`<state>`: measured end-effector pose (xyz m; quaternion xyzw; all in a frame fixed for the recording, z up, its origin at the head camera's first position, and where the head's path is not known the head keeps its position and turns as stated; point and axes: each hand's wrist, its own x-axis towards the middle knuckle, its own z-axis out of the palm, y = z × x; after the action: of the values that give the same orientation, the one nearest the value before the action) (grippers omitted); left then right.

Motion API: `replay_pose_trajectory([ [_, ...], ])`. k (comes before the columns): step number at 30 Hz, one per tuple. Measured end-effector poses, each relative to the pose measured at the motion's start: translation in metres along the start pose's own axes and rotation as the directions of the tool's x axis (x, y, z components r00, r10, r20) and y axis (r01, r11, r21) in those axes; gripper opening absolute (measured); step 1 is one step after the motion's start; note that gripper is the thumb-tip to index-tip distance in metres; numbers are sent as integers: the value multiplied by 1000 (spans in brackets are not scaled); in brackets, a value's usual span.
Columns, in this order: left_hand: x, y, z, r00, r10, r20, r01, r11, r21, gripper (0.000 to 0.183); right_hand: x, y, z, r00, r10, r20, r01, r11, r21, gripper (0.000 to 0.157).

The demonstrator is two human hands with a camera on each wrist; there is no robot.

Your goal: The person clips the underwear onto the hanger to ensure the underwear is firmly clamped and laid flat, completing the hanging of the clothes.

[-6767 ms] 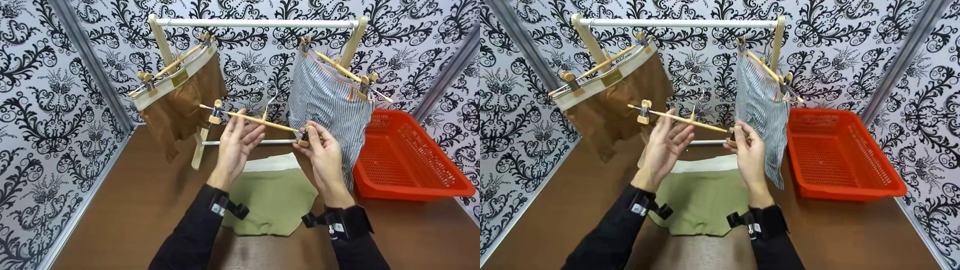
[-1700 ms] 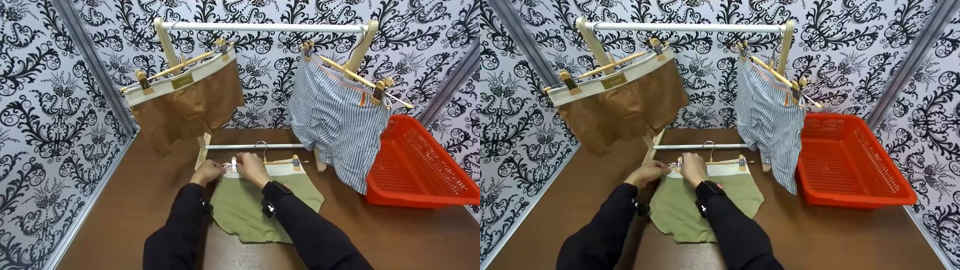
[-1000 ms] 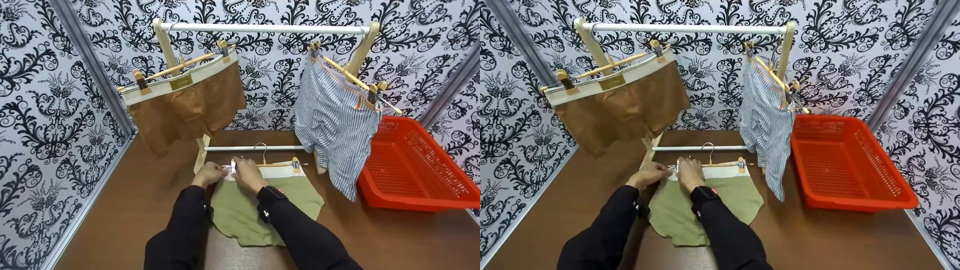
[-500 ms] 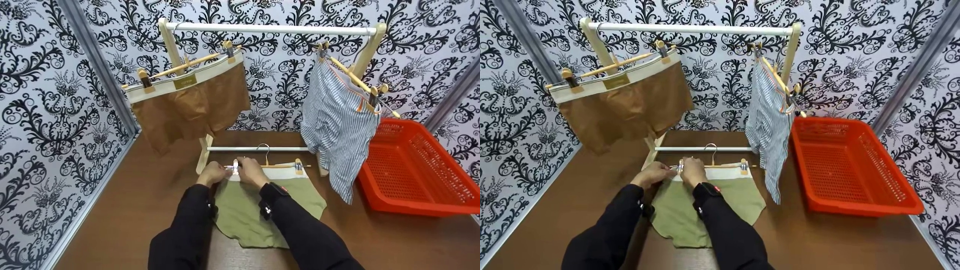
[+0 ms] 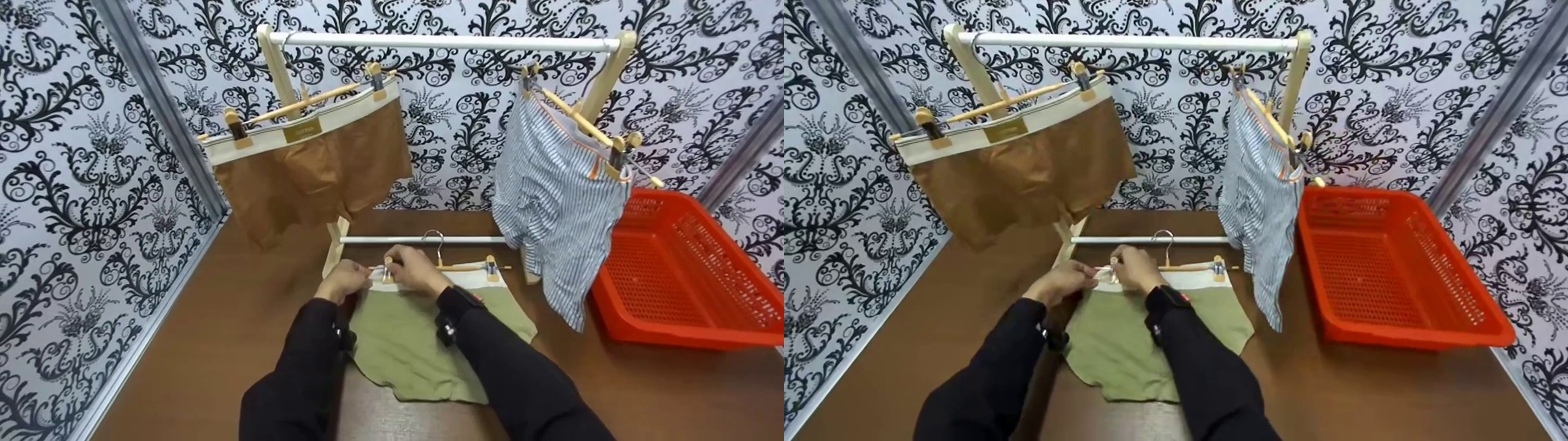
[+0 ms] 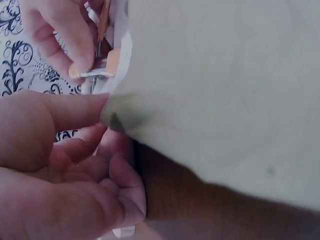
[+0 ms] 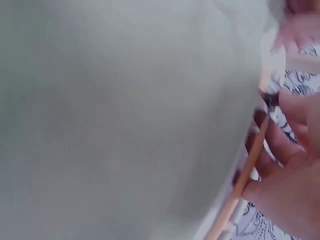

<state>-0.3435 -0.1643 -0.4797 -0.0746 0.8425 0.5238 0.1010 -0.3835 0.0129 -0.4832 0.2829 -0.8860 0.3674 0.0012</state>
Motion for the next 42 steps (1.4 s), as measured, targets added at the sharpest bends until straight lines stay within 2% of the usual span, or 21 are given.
replay_pose_trajectory([
  [3, -1, 3, -1, 999, -19, 44, 19, 1000, -12, 35, 3, 2, -9, 998, 31, 48, -36, 993, 109, 14],
  [7, 1, 3, 1, 994, -35, 107, 39, 999, -35, 48, 6, 4, -16, 997, 35, 75, -53, 968, 245, 26],
  [8, 1, 2, 1, 993, -37, 112, 41, 999, -34, 45, 6, 4, -17, 997, 37, 73, -54, 965, 257, 29],
  [11, 1, -1, 3, 993, -28, 113, 32, 999, -39, 12, 6, 4, -19, 997, 42, 66, -59, 958, 280, 38],
  [15, 1, -6, 4, 997, -10, 73, 16, 996, -87, 24, 7, 3, -24, 994, 58, 90, -82, 951, 297, 51],
  [18, 0, -8, 4, 999, -4, 44, 11, 987, -159, 7, 7, 2, -28, 991, 24, 133, -58, 963, 262, 47],
  [19, 0, -8, 4, 999, -5, 42, 12, 983, -181, 9, 7, 2, -29, 989, 8, 149, -45, 967, 250, 44],
  [23, -1, -8, 5, 998, 16, 66, 1, 970, -242, 32, 7, 4, -33, 982, -45, 186, 5, 978, 210, 35],
  [28, -2, -7, 5, 995, 44, 94, -18, 965, -260, 60, 7, 7, -34, 978, -56, 202, 2, 967, 256, 34],
  [32, -3, -6, 4, 993, 22, 114, 6, 972, -237, 48, 7, 8, -34, 978, -53, 200, -9, 955, 297, 36],
  [36, -3, -7, 5, 996, 25, 90, -4, 973, -230, 26, 8, 8, -35, 989, -26, 144, -22, 946, 324, 36],
  [39, -1, -9, 7, 998, 33, 60, -16, 965, -260, 18, 10, 9, -37, 997, -12, 82, -16, 941, 339, 34],
  [42, 1, -13, 8, 998, 39, 47, -21, 946, -324, 17, 11, 9, -39, 999, -17, 41, 3, 942, 336, 33],
])
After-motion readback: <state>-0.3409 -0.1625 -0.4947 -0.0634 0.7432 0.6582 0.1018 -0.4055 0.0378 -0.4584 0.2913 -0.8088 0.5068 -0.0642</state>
